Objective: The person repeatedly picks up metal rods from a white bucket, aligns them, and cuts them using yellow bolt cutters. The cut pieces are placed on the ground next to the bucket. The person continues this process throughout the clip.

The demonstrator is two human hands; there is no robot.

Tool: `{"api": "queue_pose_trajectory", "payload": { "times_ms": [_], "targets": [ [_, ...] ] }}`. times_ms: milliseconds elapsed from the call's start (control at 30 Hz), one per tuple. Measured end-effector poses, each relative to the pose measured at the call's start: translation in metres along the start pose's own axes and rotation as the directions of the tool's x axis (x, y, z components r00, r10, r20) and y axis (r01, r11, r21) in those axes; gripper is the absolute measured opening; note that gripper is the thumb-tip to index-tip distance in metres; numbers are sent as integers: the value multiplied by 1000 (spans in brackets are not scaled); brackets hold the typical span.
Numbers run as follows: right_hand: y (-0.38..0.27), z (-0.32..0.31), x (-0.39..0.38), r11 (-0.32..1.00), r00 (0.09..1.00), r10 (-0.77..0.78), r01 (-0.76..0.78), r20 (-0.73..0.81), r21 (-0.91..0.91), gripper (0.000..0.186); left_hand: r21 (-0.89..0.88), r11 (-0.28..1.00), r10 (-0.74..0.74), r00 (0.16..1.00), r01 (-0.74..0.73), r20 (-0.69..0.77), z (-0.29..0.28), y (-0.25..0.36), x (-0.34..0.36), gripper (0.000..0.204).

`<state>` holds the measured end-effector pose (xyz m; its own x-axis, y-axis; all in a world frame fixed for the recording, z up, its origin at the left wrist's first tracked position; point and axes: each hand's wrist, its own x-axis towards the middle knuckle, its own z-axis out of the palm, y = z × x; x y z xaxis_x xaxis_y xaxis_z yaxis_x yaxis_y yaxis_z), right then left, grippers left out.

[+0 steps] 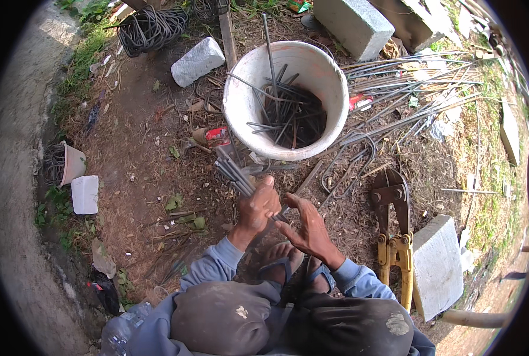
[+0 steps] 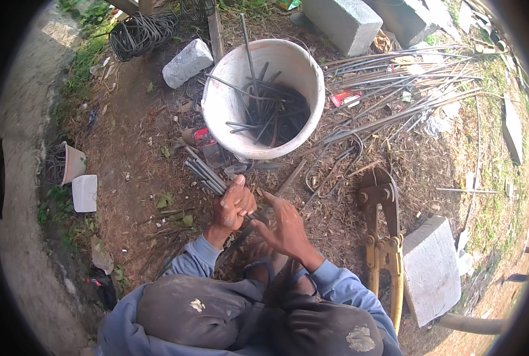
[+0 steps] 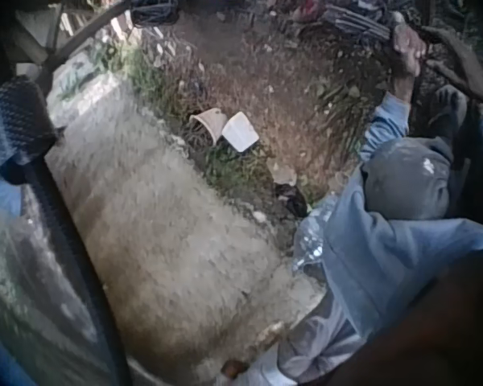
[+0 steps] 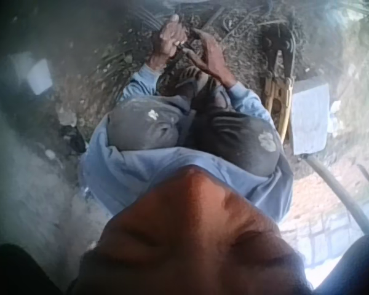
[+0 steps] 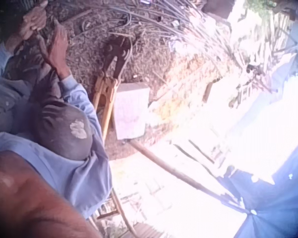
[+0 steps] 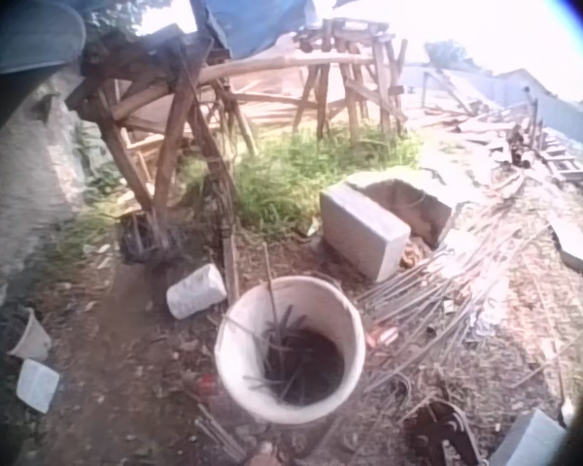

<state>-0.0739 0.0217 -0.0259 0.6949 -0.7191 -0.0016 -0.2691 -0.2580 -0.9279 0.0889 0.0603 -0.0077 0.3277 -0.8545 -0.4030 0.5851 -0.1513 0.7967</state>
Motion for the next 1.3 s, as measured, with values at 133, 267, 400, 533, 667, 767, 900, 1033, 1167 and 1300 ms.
{"api": "queue_pose_trajectory", "payload": {
  "times_ms": [133,267,400,533,667,767,900,1033,1167,1300],
  "targets": [
    [11,5,-2,840,857,128,-361,499,405,57,-224,947,-226,973,231,47,2,5,-5,48],
    [5,4,-11,896,828,165,-353,536,269,58,-276,918,-283,958,286,53,-10,-9,-7,48],
    [10,9,-30,907,820,207,-365,534,209,54,-290,892,-360,933,346,7,-6,-23,-12,42],
    [19,28,-53,827,804,260,-471,534,307,52,-263,890,-391,920,373,-18,-15,-42,-19,26],
    [28,40,-67,746,821,348,-535,453,396,53,-130,910,-405,911,395,-70,-12,-56,-32,26],
    [33,37,-64,809,807,331,-510,490,294,53,-133,916,-380,925,379,13,-16,-62,-31,32],
    [29,39,-64,834,868,283,-433,409,341,48,-141,877,-457,888,459,50,-20,-54,-29,32],
    [38,42,-65,840,854,260,-430,450,331,49,-114,874,-458,880,472,127,-27,-51,-27,31],
    [22,16,-53,865,831,282,-437,480,248,50,-86,863,-476,857,498,196,-28,-46,-29,30],
    [27,3,-46,922,768,258,-376,586,88,46,-155,847,-464,849,509,252,-31,-45,-29,29]
  ]
}}
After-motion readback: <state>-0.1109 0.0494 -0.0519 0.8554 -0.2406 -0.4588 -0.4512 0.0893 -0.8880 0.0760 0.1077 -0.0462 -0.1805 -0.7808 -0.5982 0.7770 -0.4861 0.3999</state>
